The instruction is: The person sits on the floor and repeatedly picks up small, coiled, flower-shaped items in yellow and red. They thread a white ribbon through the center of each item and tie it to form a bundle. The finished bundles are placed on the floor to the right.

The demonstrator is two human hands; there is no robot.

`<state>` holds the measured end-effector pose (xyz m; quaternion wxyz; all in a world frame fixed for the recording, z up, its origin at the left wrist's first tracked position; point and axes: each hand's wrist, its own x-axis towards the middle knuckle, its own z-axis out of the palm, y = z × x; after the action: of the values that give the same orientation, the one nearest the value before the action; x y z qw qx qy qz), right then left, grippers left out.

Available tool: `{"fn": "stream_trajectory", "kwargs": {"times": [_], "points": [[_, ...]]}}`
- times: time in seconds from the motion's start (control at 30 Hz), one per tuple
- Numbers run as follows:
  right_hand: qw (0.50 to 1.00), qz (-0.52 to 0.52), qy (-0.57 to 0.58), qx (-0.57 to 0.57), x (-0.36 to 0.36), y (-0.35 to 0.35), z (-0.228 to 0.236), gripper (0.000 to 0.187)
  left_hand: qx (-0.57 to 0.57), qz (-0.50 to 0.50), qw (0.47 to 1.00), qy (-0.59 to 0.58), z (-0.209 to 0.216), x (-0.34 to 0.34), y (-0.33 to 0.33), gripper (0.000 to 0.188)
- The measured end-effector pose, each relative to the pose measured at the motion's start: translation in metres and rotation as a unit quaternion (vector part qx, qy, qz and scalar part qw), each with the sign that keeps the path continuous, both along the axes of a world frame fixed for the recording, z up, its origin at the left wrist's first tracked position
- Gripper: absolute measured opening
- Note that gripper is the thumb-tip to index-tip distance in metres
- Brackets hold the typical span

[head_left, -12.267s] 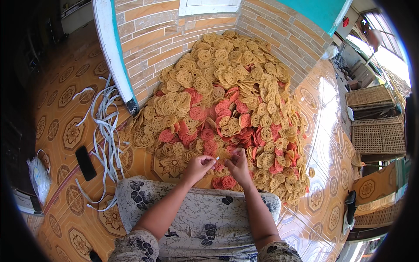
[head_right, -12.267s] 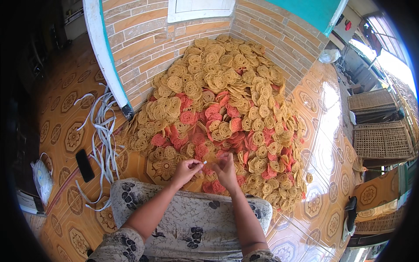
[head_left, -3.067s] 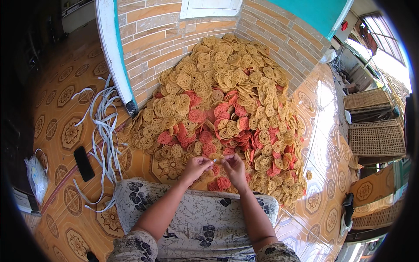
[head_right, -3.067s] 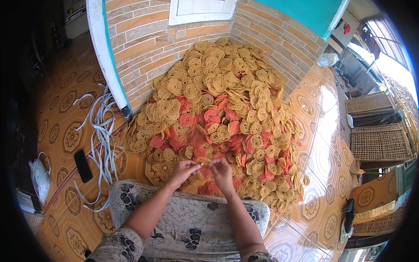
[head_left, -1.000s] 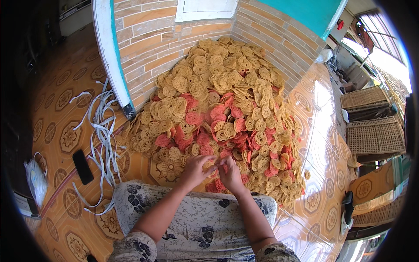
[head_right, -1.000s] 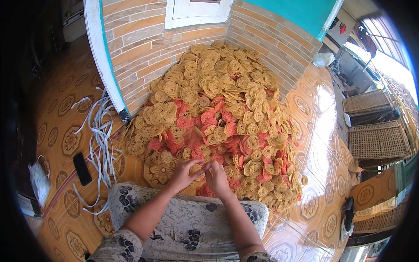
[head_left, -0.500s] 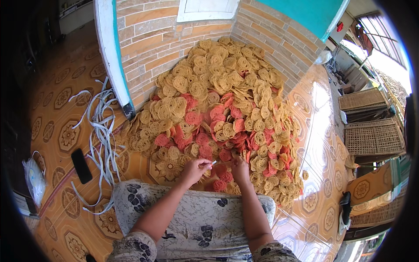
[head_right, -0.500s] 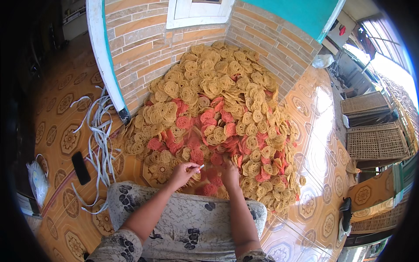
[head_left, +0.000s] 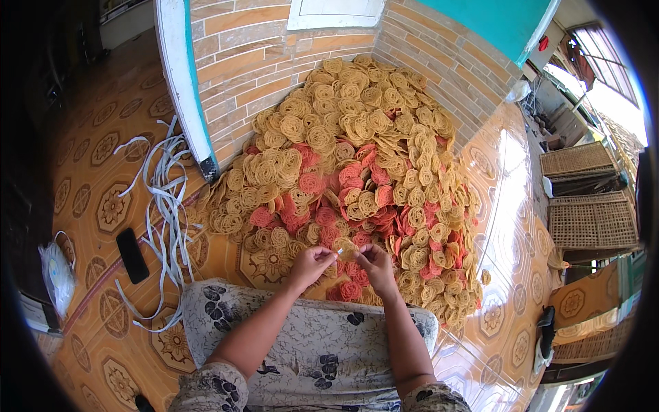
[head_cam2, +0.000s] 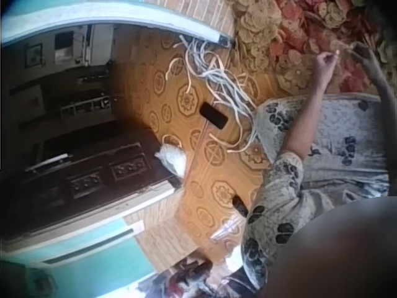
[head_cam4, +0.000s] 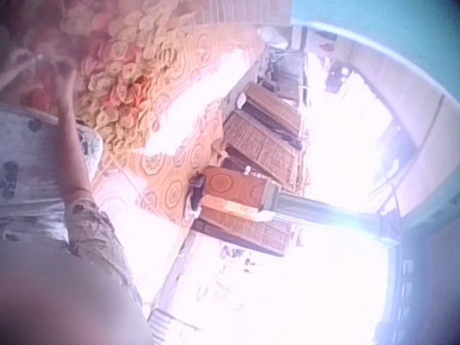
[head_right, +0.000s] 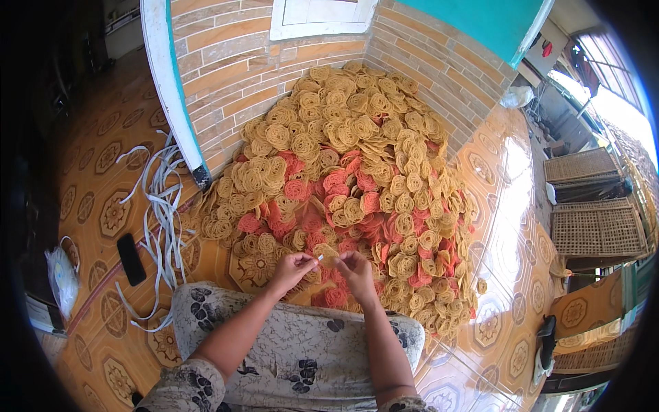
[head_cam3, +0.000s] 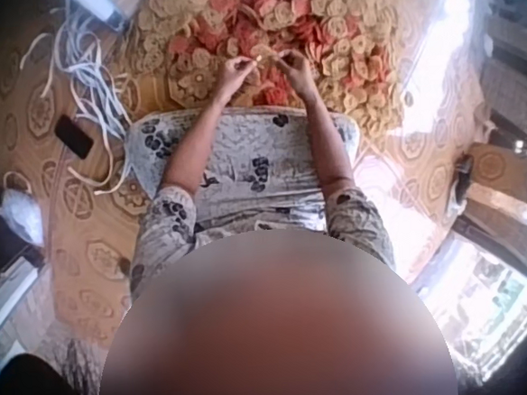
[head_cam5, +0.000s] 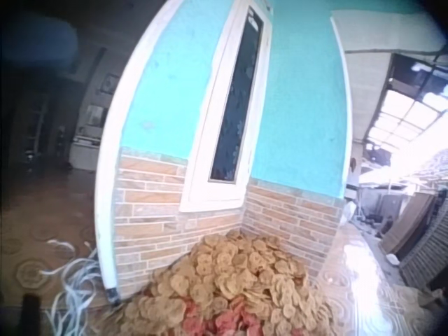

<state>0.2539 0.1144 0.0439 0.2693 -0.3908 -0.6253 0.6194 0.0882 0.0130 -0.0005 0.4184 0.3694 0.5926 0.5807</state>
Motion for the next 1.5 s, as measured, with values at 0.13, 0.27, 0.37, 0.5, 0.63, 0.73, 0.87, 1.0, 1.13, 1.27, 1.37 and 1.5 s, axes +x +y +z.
{"fn": "stream_trajectory", "kwargs": {"times": [0.13, 0.27, 0.37, 0.5, 0.63, 0.73, 0.87, 1.0, 1.13, 1.27, 1.37, 1.5], "points": [[1.000, 0.007, 0.009, 0.025, 0.001, -0.002, 0.005, 0.015, -0.005, 0.011, 0.999, -0.042, -0.001, -0.001, 0.001, 0.024], [0.998, 0.045, -0.009, 0.047, 0.003, -0.003, 0.010, 0.014, -0.032, -0.001, 0.997, -0.070, 0.005, -0.001, -0.001, 0.019], [0.982, 0.124, 0.007, 0.144, 0.003, -0.005, 0.014, 0.011, -0.007, -0.010, 0.994, -0.107, 0.007, 0.000, -0.002, 0.018], [0.992, 0.104, 0.067, -0.011, -0.001, -0.008, 0.019, 0.008, -0.024, -0.028, 0.999, 0.002, 0.004, 0.000, -0.002, 0.018], [0.997, 0.052, 0.016, 0.058, -0.005, -0.011, 0.019, 0.011, -0.044, -0.058, 0.997, 0.035, 0.007, 0.003, -0.004, 0.023], [0.978, 0.031, -0.060, 0.196, -0.008, -0.015, 0.018, 0.014, -0.026, -0.008, 1.000, 0.012, 0.017, 0.006, -0.001, 0.024], [0.944, 0.008, -0.078, 0.321, -0.012, -0.021, 0.017, 0.016, 0.132, 0.052, 0.970, 0.198, 0.029, 0.004, 0.002, 0.025], [0.947, -0.025, -0.068, 0.313, -0.008, -0.014, 0.010, 0.014, 0.030, -0.046, 0.885, 0.463, 0.024, 0.003, -0.006, 0.024], [0.847, -0.147, -0.295, 0.416, 0.021, 0.014, -0.009, 0.030, 0.059, -0.012, 0.950, 0.307, 0.017, -0.008, -0.002, 0.019], [0.773, -0.101, -0.501, 0.376, 0.050, 0.034, -0.033, 0.028, 0.028, -0.023, 0.986, 0.164, 0.015, -0.015, 0.000, 0.021], [0.877, -0.095, -0.366, 0.296, 0.049, 0.038, -0.037, 0.024, 0.013, -0.022, 0.992, 0.122, 0.015, -0.017, 0.000, 0.025], [0.969, -0.060, -0.182, 0.159, 0.030, 0.032, -0.024, 0.021, 0.013, 0.001, 0.997, 0.082, 0.015, -0.020, -0.002, 0.023]]}}
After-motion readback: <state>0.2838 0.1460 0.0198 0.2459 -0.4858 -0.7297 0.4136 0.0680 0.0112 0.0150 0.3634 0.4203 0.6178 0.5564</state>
